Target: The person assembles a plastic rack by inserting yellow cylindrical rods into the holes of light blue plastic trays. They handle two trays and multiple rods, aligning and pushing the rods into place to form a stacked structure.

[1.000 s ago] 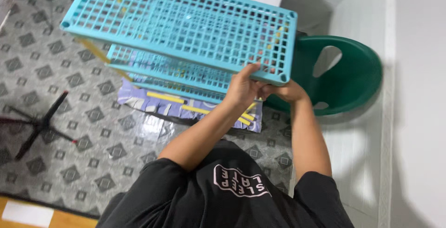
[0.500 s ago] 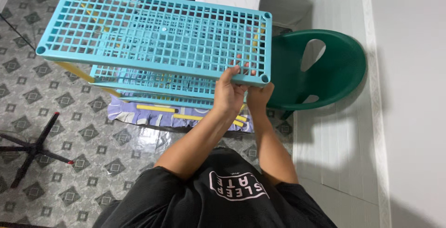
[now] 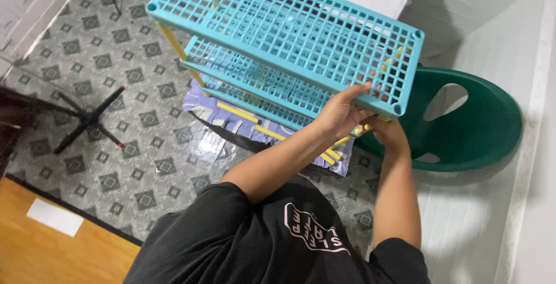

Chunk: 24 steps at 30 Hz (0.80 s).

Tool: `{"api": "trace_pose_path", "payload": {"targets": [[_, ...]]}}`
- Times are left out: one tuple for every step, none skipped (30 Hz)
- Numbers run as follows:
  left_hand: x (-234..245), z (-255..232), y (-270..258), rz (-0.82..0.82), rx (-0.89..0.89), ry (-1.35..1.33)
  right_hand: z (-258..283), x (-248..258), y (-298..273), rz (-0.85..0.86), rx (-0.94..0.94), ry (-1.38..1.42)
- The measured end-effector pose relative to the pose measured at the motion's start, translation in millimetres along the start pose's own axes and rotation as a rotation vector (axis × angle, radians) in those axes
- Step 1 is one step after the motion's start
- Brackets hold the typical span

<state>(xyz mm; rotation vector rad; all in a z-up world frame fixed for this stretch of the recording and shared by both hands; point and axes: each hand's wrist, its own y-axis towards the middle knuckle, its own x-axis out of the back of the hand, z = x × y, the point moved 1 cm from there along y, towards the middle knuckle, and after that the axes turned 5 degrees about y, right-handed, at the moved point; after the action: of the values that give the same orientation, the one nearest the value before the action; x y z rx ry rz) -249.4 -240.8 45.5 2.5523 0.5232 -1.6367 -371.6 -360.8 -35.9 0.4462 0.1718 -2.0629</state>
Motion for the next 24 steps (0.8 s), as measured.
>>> {"api": "trace_pose_path", "payload": {"targets": [[0.6,-1.4,1.2,0.015,0.009,0.013,1.2,3.1,2.3,0.034,-0.029,0.010],[0.3,0.0,0.7,0.019,-0.003,-0.009,0.8,3.4,2.5,0.069,-0.058,0.020],[-1.1,1.7,1.8,0.026,-0.018,-0.030,1.0,2.6,3.4,0.069,-0.036,0.089],[-2.5,3.2,3.0,0.034,-0.032,-0.051,-0.1,-0.7,2.0,0.068,-0.014,0.158],[-3.8,5.1,3.6,0.035,-0.043,-0.052,-1.4,-5.1,-0.1,0.068,0.006,0.228],[-4.9,6.2,5.4,0.036,-0.055,-0.053,-0.5,-8.0,0.5,0.027,0.063,0.189],[-3.8,8.0,3.7,0.030,-0.061,-0.055,-3.1,-13.4,-2.7,-0.020,0.115,0.156],[-4.0,9.2,4.9,0.016,-0.075,-0.059,-4.5,-18.0,-3.8,-0.066,0.167,0.121],[-4.2,10.1,4.9,0.003,-0.080,-0.059,-6.6,-23.7,-5.7,-0.084,0.189,0.140],[-3.7,9.7,4.6,-0.009,-0.086,-0.060,-8.0,-28.7,-5.2,-0.102,0.212,0.159],[-4.0,10.9,4.0,-0.008,-0.084,-0.053,-7.6,-31.0,-5.9,-0.129,0.237,0.176],[-3.8,11.5,2.6,-0.007,-0.083,-0.046,-8.5,-34.0,-6.1,-0.170,0.270,0.161],[-3.7,10.0,3.0,-0.004,-0.081,-0.038,-10.0,-37.4,-2.9,-0.212,0.304,0.145],[-4.2,9.0,2.7,0.009,-0.097,-0.026,-10.5,-39.7,-0.2,-0.255,0.337,0.129],[-4.4,8.5,1.0,0.022,-0.115,-0.014,-11.1,-41.8,0.2,-0.294,0.386,0.121],[-4.6,7.9,-0.4,0.035,-0.132,-0.002,-13.1,-44.9,0.1,-0.333,0.435,0.114],[-4.5,7.5,-1.7,0.029,-0.123,-0.003,-15.3,-47.5,-0.3,-0.368,0.484,0.106],[-4.5,7.0,-2.9,0.023,-0.113,-0.003,-17.0,-49.3,-1.9,-0.366,0.522,0.053],[-5.0,6.6,-3.3,0.018,-0.104,-0.003,-17.8,-49.4,-2.8,-0.362,0.561,-0.002],[-5.5,5.8,-3.7,0.037,-0.111,0.011,-19.1,-49.0,-3.6,-0.357,0.599,-0.057],[-5.7,5.2,-4.9,0.053,-0.118,0.022,-21.0,-47.7,-4.3,-0.352,0.582,-0.049],[-5.2,4.8,-7.3,0.070,-0.125,0.033,-22.5,-45.1,-4.7,-0.346,0.565,-0.041],[-3.3,4.8,-10.9,0.065,-0.093,0.069,-23.4,-41.1,-6.4,-0.339,0.548,-0.036],[0.5,3.2,-15.5,0.060,-0.061,0.105,-25.9,-38.3,-8.9,-0.365,0.510,-0.089]]}}
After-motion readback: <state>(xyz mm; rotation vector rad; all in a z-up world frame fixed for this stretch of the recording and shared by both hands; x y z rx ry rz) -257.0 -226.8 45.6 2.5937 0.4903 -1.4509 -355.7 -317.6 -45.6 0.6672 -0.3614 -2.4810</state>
